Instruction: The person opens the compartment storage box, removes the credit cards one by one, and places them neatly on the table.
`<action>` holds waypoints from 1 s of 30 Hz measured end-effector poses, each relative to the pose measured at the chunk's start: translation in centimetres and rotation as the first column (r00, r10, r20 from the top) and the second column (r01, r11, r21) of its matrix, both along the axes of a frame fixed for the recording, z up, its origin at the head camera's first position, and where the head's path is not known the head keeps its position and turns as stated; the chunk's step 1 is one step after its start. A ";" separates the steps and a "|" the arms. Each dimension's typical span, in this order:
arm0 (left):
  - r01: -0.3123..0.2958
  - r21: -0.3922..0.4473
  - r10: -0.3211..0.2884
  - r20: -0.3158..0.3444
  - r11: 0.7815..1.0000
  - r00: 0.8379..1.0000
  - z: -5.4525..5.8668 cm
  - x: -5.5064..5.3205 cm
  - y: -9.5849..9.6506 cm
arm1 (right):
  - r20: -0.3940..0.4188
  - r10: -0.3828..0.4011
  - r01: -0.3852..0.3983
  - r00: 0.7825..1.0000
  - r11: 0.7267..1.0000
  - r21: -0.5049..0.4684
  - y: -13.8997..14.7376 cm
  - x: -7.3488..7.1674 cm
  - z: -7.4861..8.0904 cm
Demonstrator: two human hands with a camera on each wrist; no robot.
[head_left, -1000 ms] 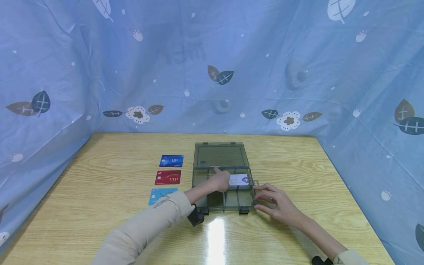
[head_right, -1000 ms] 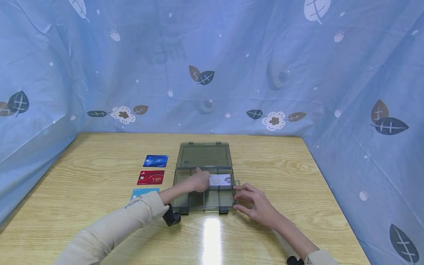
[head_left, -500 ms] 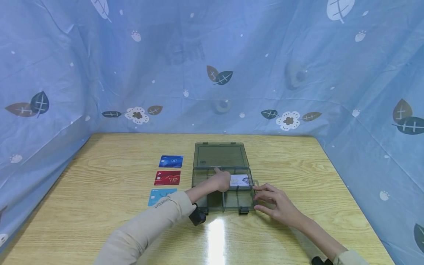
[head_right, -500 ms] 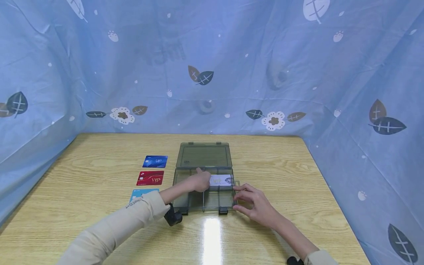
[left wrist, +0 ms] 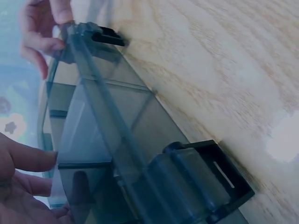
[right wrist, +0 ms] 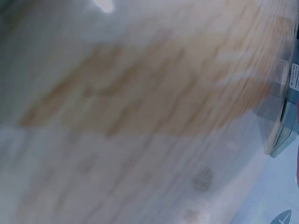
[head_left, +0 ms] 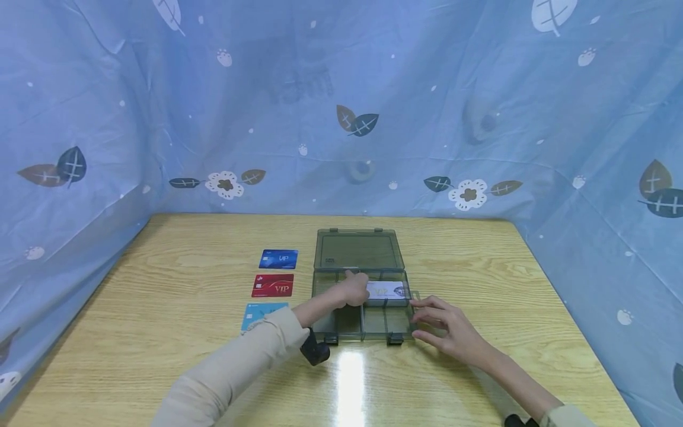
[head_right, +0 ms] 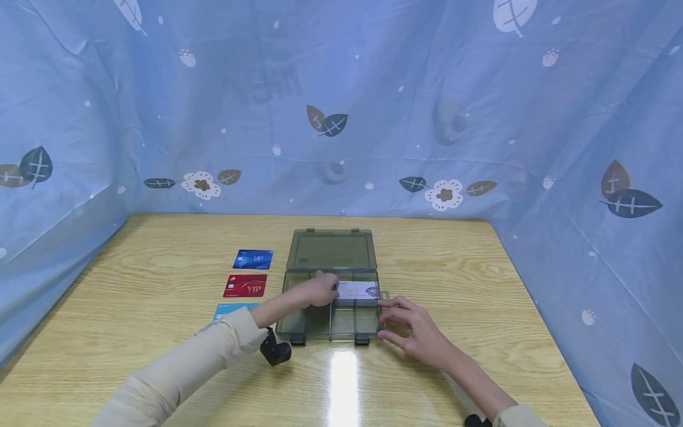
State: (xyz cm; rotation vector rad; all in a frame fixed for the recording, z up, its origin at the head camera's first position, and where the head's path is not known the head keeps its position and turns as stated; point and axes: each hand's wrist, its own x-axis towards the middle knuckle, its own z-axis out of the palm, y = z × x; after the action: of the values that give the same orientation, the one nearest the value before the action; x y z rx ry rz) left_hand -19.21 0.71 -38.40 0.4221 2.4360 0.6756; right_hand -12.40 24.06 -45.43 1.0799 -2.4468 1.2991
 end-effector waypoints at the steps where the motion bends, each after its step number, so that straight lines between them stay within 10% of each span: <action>1: -0.007 0.010 0.007 0.001 1.000 1.000 0.1 0.0 -0.1 | -0.003 -0.002 0.002 1.000 1.000 0.002 -0.1 0.1 0.3; 12: -0.079 0.194 0.082 -0.008 0.978 0.997 0.6 0.8 -1.3 | -0.025 -0.004 0.005 1.000 1.000 0.004 -1.4 1.3 3.4; 23: -0.029 0.059 0.042 -0.239 0.998 0.970 0.8 1.9 -0.6 | 0.005 0.008 -0.008 1.000 1.000 0.000 -1.4 1.1 3.5; 30: -0.016 0.328 0.094 -0.222 0.945 0.970 0.0 1.4 -0.3 | 0.004 0.009 -0.009 1.000 1.000 -0.002 -1.5 1.2 3.5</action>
State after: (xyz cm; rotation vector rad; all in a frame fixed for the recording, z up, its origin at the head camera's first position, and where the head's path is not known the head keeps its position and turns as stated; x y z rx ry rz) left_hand -17.80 0.43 -38.38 0.5947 2.5692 1.1163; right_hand -11.15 22.59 -41.91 1.0908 -2.4459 1.3068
